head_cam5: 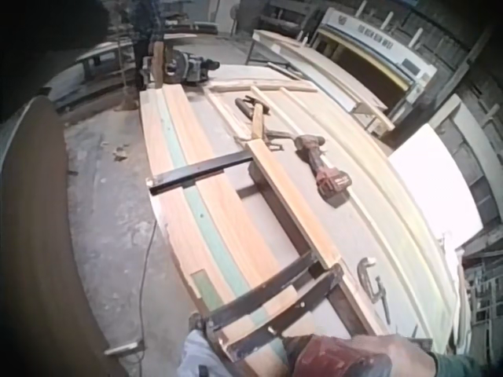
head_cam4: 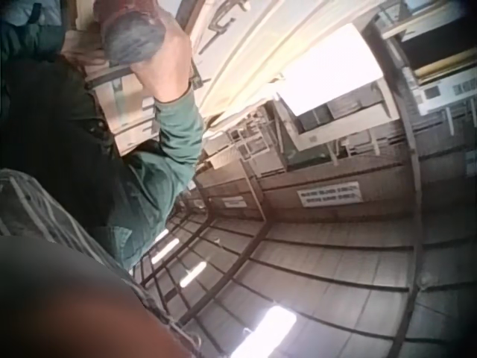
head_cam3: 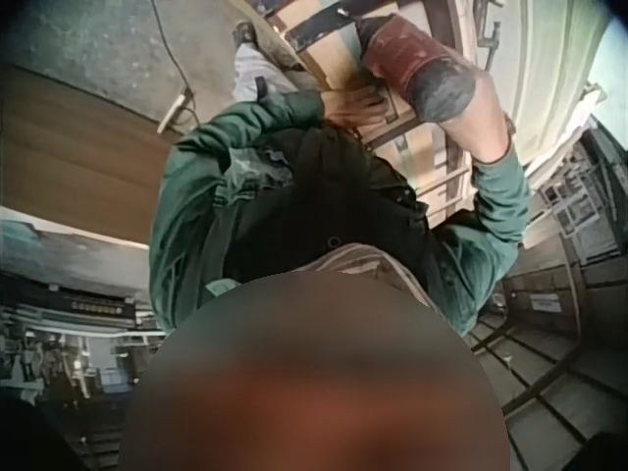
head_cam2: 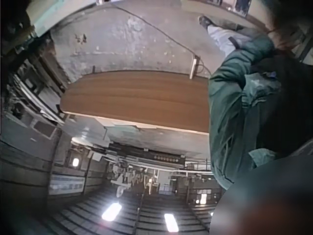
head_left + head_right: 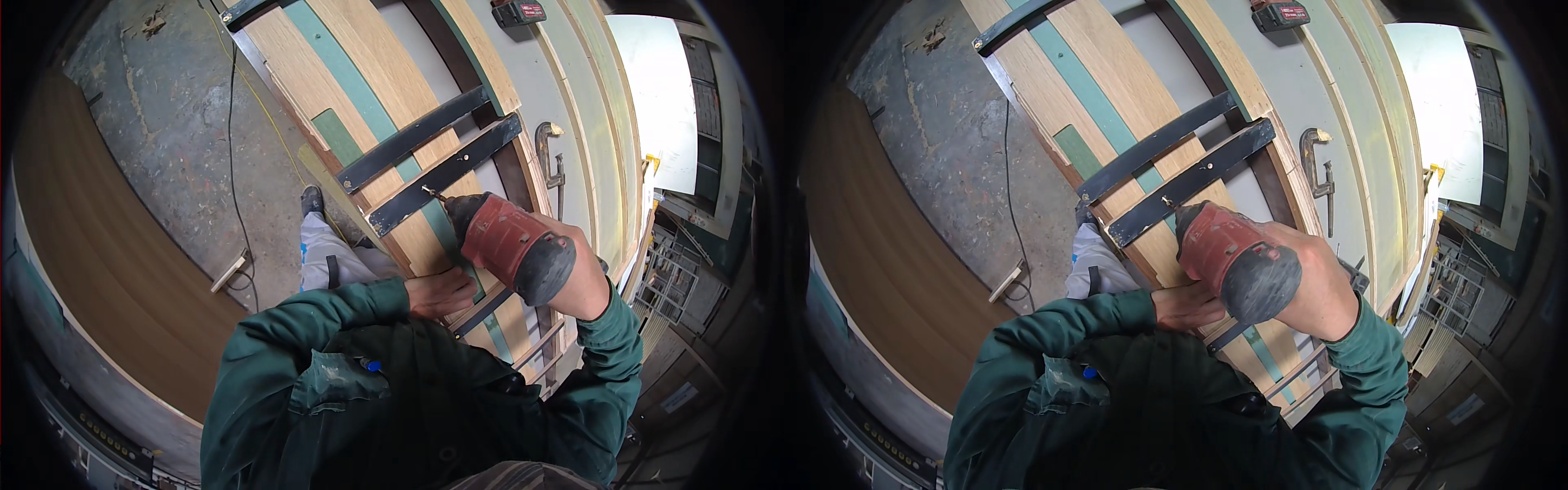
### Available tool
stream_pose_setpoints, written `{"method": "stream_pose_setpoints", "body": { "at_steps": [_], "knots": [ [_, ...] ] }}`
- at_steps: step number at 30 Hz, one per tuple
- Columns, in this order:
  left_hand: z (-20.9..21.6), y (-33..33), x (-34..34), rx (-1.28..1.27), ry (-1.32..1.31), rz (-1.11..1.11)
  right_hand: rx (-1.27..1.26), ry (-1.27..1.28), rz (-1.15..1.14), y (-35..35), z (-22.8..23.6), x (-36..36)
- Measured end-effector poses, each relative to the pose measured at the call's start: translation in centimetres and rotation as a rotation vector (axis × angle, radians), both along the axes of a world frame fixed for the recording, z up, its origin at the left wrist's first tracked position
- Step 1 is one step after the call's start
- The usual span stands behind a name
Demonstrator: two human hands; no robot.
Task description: Routing the edge of a wooden frame component using a handheld power router.
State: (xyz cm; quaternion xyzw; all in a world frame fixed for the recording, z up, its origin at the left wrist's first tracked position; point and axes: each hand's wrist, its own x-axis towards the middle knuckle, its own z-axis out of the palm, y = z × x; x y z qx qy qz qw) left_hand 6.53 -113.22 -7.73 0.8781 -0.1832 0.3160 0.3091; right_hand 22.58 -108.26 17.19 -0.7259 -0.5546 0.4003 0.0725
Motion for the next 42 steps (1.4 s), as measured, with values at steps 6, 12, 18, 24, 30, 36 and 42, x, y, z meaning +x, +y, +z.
{"method": "stream_pose_setpoints", "body": {
  "at_steps": [6,12,18,24,30,36,42],
  "knots": [
    [0.2,0.1,-0.1,0.038,0.048,0.015,-0.063,-0.027,0.023,1.1,0.3,0.2],
    [0.2,-0.4,-0.2,0.096,0.197,-0.101,-0.083,-0.011,0.074,1.8,0.0,0.8],
    [-0.6,-2.0,0.6,0.18,0.076,0.065,-0.211,-0.001,0.021,2.7,-0.1,0.7],
    [-0.3,-1.9,0.2,0.102,0.061,0.104,-0.178,0.029,0.064,2.9,-1.0,1.2],
    [1.1,-0.9,0.0,0.683,0.158,0.273,-0.136,-0.087,0.136,3.1,-1.7,1.6],
    [2.0,0.9,-0.1,0.476,0.206,0.117,-0.143,-0.083,0.137,3.8,-1.7,1.4],
    [2.6,0.2,0.1,0.186,0.497,-0.24,-0.135,-0.097,0.129,3.6,-1.8,1.0]
  ]
}}
